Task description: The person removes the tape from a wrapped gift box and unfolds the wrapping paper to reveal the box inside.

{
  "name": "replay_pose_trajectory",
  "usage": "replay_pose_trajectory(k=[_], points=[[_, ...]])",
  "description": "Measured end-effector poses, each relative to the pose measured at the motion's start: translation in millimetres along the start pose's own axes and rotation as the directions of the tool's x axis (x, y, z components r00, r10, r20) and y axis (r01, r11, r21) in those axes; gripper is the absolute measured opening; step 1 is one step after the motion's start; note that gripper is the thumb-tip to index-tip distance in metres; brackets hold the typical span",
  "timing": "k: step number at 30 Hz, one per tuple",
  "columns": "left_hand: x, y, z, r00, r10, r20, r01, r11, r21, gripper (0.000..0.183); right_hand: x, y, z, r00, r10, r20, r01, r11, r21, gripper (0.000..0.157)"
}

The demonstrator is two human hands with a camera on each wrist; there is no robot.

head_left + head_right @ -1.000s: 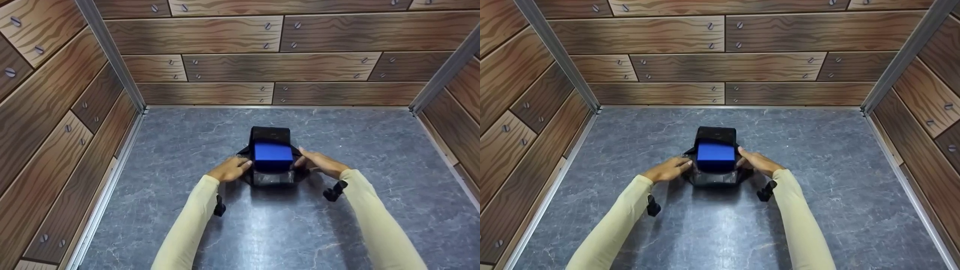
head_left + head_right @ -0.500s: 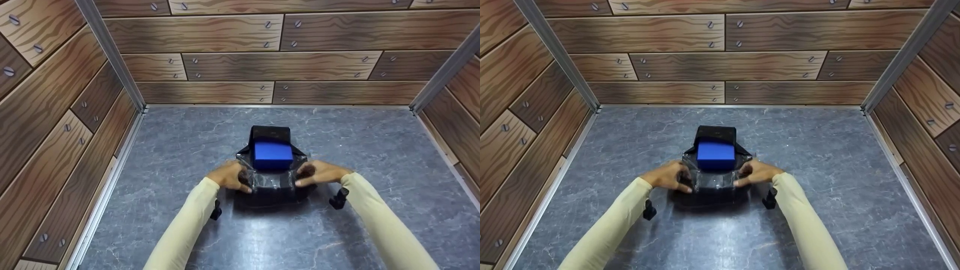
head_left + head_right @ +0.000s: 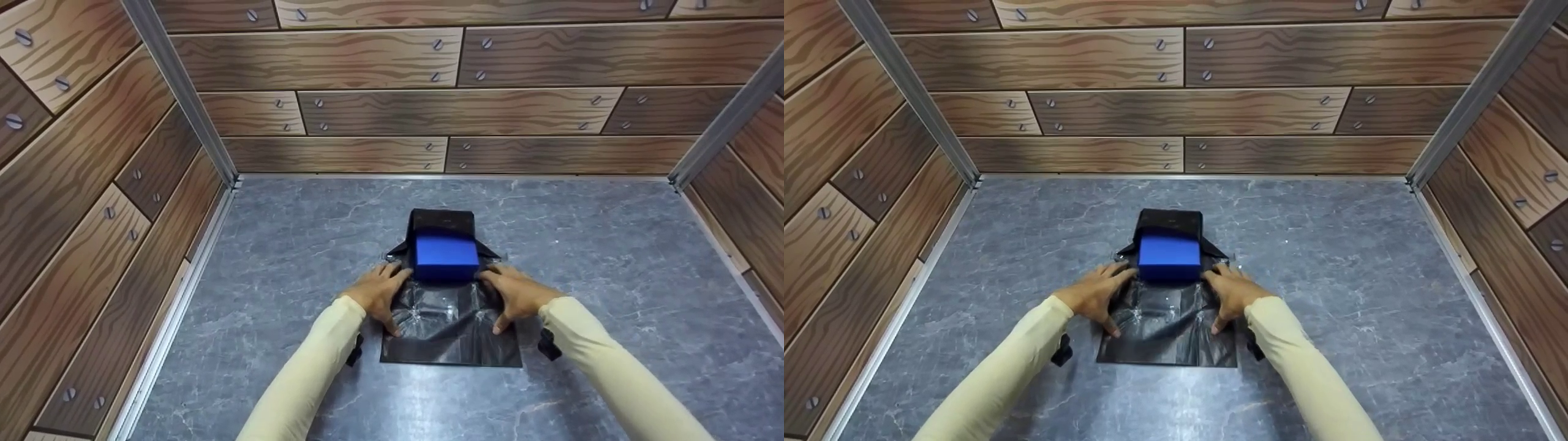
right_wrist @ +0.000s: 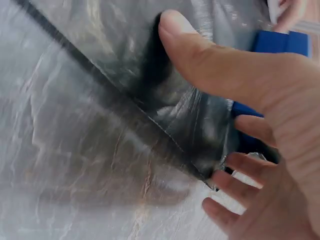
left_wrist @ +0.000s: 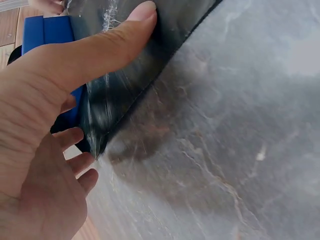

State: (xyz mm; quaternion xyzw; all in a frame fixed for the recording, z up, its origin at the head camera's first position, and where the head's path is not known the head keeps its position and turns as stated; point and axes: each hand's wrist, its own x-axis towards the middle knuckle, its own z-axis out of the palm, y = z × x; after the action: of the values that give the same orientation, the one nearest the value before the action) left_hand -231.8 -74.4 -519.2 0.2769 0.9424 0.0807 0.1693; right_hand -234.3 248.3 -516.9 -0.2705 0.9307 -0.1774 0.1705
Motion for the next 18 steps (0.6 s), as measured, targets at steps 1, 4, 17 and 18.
replay_pose_trajectory(k=[1, 4, 17, 18], points=[[1.2, 0.1, -0.4, 1.000, -0.004, 0.010, 0.004, 1.000, -0.002, 0.128, 0.8, -0.1, 0.8, 1.000, -0.003, -0.003, 0.003, 1.000, -0.011, 0.113], [4.0, 0.0, -1.8, 0.998, -0.033, 0.055, 0.034, 0.999, -0.020, 0.131, 2.5, 0.6, 2.4, 1.000, -0.022, -0.002, 0.022, 0.999, -0.049, 0.118], [7.6, 3.0, -4.6, 0.988, -0.094, 0.121, 0.104, 0.991, -0.085, 0.134, 4.5, 1.2, 0.1, 1.000, -0.003, 0.020, 0.001, 0.998, 0.064, 0.123], [9.4, 3.7, -3.9, 0.989, -0.091, 0.116, 0.103, 0.990, -0.095, 0.134, 5.5, 2.1, 1.2, 1.000, -0.001, -0.004, 0.001, 0.998, 0.069, 0.120]])
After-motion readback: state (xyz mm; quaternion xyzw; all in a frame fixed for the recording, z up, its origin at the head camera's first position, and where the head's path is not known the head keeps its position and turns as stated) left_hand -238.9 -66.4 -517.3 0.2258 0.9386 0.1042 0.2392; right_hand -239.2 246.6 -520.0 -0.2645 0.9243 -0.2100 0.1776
